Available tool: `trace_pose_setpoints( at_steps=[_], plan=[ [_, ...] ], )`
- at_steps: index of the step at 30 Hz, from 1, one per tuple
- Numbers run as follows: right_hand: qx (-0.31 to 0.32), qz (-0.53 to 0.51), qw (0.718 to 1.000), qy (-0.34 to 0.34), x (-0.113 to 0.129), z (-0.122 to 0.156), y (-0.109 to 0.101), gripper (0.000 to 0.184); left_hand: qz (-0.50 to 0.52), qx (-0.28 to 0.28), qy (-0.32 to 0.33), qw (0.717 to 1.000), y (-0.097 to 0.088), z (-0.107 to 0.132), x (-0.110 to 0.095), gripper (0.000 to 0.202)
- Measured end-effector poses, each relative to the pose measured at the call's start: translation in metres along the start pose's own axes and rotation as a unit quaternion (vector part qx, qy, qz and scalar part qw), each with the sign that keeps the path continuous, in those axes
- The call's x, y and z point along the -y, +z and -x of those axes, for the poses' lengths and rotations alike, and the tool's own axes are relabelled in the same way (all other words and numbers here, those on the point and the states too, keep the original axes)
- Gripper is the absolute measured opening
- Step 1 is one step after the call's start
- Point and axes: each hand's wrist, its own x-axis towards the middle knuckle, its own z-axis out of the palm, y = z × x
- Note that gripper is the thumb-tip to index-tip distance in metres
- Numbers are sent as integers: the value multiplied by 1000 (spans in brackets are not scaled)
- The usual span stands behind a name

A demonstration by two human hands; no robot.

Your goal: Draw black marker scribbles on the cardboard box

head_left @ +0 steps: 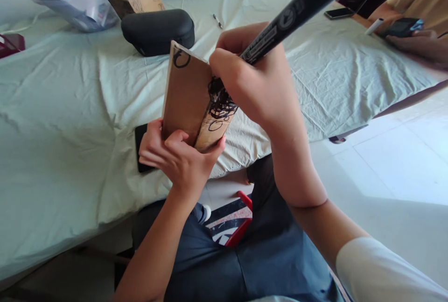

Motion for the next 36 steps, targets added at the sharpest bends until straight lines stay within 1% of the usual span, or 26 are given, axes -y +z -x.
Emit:
trace_pose_setpoints(
  at_steps=[3, 8, 11, 15, 19, 23, 25, 27, 29, 31, 33, 36],
  plan=[
    [2, 3, 1000, 25, -3, -1, -3, 62, -8, -4, 11, 1000, 0, 0, -1, 85],
    [34, -62, 997, 30, -6, -2, -6, 49, 0, -11, 9, 1000, -1, -2, 0, 81],
    [26, -36, 999, 21, -4, -2, -7, 48, 4, -6, -6, 1000, -1, -3, -1, 80],
    [19, -14, 1000, -17, -4, 3, -6, 43, 1, -1, -11, 1000, 0, -3, -3, 80],
    [12, 17, 1000, -2, -6, 7, -5, 41, 1, -6, 1, 1000, 0, -2, -4, 79],
    [8, 20, 1000, -5, -4, 8, -6, 37, 14, 8, -19, 1000, -2, -3, -5, 80],
    [9, 51, 999, 7, -2, 7, -7, 40, 25, 18, -30, 999, -3, -3, -6, 80],
    [10, 67, 998, 11, -1, 6, -10, 45, 28, 21, -23, 999, -4, -2, -6, 80],
    [18, 53, 998, 11, 0, 4, -14, 47, 20, 19, -5, 1000, -4, -1, -6, 79],
    [33, 28, 999, 24, 0, 3, -18, 45, 10, 18, -1, 1000, -5, 0, -6, 80],
    [50, 2, 998, 36, -1, 3, -22, 39, 4, 20, -11, 1000, -5, 1, -6, 82],
    [59, -27, 998, 14, -4, 4, -23, 28, 5, 28, -19, 999, -5, 0, -5, 83]
  ],
)
